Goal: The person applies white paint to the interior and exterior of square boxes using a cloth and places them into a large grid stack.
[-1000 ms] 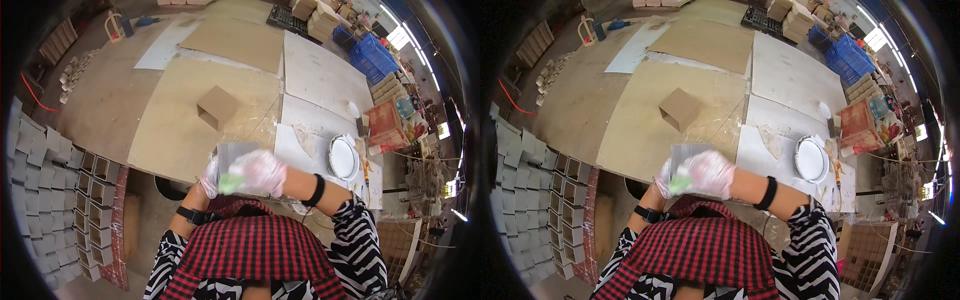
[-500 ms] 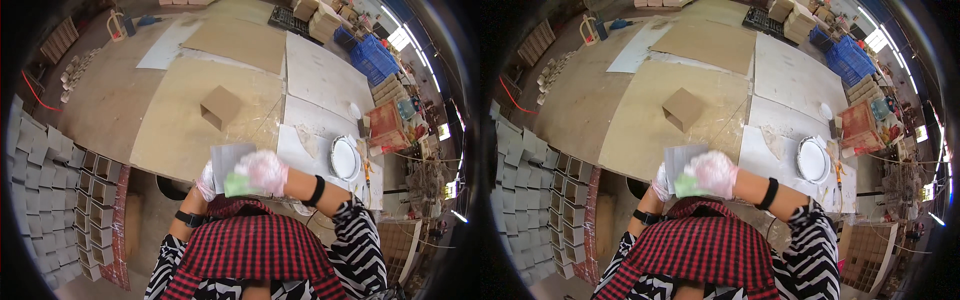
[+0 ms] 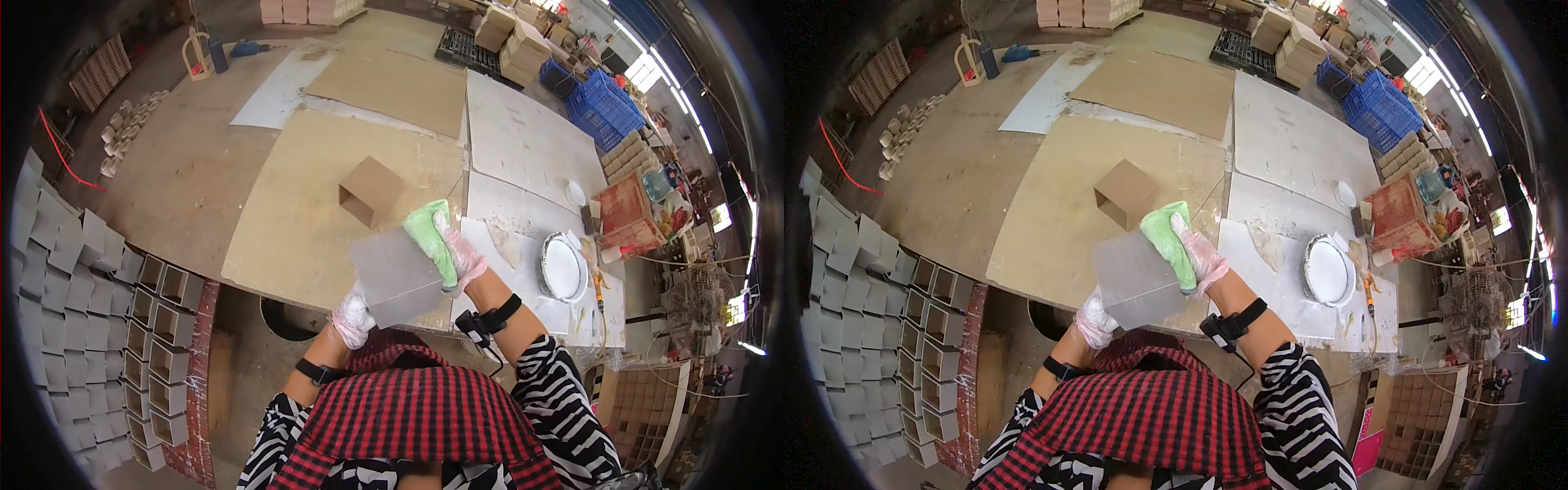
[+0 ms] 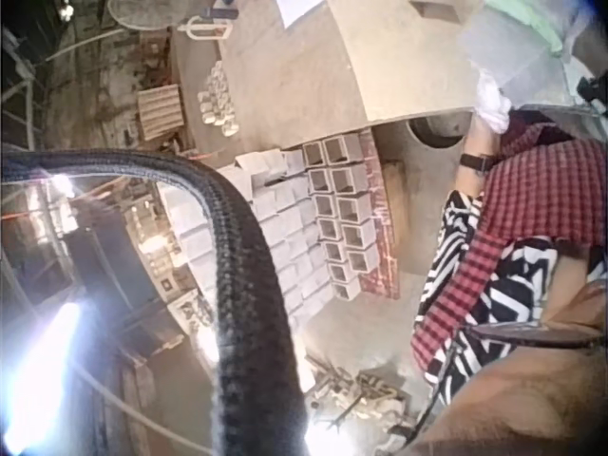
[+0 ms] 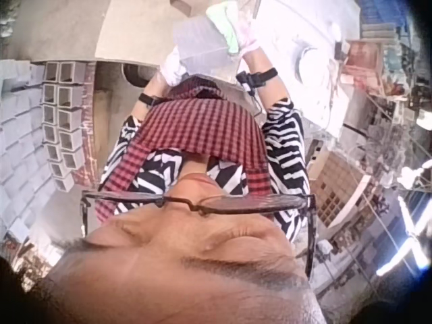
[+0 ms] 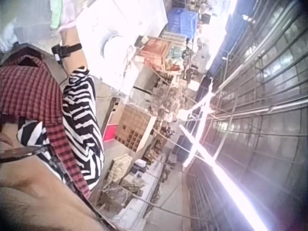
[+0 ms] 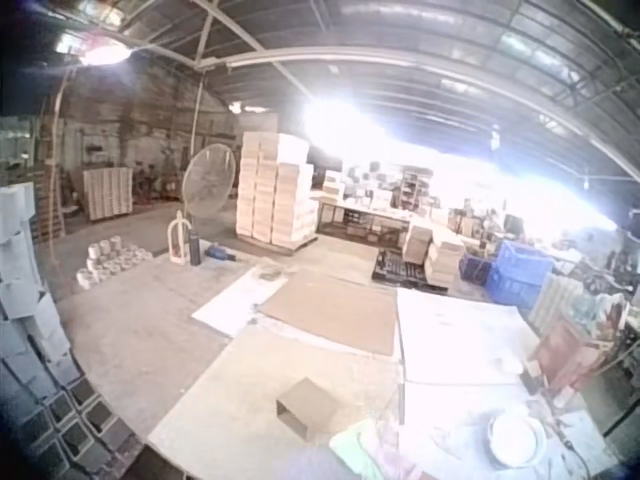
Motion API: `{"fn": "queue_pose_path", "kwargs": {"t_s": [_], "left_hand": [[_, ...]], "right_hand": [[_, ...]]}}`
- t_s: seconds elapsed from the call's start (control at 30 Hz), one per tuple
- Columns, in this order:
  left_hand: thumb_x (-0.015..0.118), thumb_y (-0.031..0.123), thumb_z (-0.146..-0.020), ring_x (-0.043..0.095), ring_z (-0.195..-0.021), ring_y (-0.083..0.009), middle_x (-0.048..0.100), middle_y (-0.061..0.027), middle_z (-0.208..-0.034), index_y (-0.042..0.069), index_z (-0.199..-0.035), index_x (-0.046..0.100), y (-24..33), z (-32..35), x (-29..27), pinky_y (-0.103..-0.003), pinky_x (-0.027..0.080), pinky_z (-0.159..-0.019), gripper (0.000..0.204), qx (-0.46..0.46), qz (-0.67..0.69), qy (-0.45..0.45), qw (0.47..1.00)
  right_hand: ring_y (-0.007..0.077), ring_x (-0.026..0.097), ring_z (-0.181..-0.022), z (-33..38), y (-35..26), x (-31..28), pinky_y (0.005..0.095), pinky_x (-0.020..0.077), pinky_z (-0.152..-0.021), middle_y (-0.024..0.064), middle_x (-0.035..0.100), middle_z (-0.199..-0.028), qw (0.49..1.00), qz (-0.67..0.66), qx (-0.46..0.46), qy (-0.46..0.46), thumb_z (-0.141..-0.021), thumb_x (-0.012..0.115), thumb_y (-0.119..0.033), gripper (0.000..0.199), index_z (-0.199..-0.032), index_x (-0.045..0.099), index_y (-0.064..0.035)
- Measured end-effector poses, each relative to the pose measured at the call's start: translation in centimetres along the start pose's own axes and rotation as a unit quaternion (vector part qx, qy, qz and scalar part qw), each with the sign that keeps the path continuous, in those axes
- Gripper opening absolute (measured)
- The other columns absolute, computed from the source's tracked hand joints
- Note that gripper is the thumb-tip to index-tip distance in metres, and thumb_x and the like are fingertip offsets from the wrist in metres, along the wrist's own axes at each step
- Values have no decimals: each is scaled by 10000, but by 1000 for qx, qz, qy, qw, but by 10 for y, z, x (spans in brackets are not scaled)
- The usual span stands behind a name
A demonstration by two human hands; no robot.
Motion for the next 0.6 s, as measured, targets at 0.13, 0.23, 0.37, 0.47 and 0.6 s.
{"fn": "queue_pose_path", "kwargs": {"t_s": [0.13,0.23,0.37,0.47,0.6], "left_hand": [[494,226,-923,547,-1102,-266,516,-119,-1260,58,-1300,425,-8,5,-31,-422,479,-919,419,-54,18,-45,997],[434,337,-946,528,-1128,-276,500,-126,-1279,58,-1308,417,-5,10,-28,-434,456,-941,457,-71,-14,-13,997],[365,436,-955,489,-1171,-281,478,-130,-1302,60,-1319,404,15,23,10,-436,422,-971,525,-46,-6,57,997],[349,442,-960,475,-1182,-277,459,-129,-1321,61,-1327,393,17,32,26,-425,415,-976,531,-31,-6,81,996],[363,436,-950,499,-1158,-281,461,-133,-1321,47,-1335,373,9,26,39,-401,411,-987,548,119,-522,-63,843]], "right_hand": [[154,581,-917,10,10,-4,290,474,-804,77,609,-1037,994,100,-29,15,-899,498,-495,517,-1160,542,-50],[160,592,-909,20,11,-10,290,481,-796,77,618,-1024,979,191,-67,18,-906,510,-453,478,-1143,548,-40],[160,608,-882,38,-9,-20,292,490,-759,73,631,-992,954,250,-159,43,-900,542,-388,405,-1087,572,-30],[168,625,-824,57,-10,-4,312,506,-698,64,647,-938,954,245,-168,-40,-865,592,-316,327,-1063,587,-55],[215,633,-747,85,4,34,333,519,-626,55,651,-861,619,709,-293,-169,-782,647,-321,306,-1008,615,-118]]}}
Point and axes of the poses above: each hand's wrist, its own z-axis away from the middle knuckle, its own x-axis out of the palm, y = z × x, the point moved 3 cm from there along -z, towards the middle knuckle
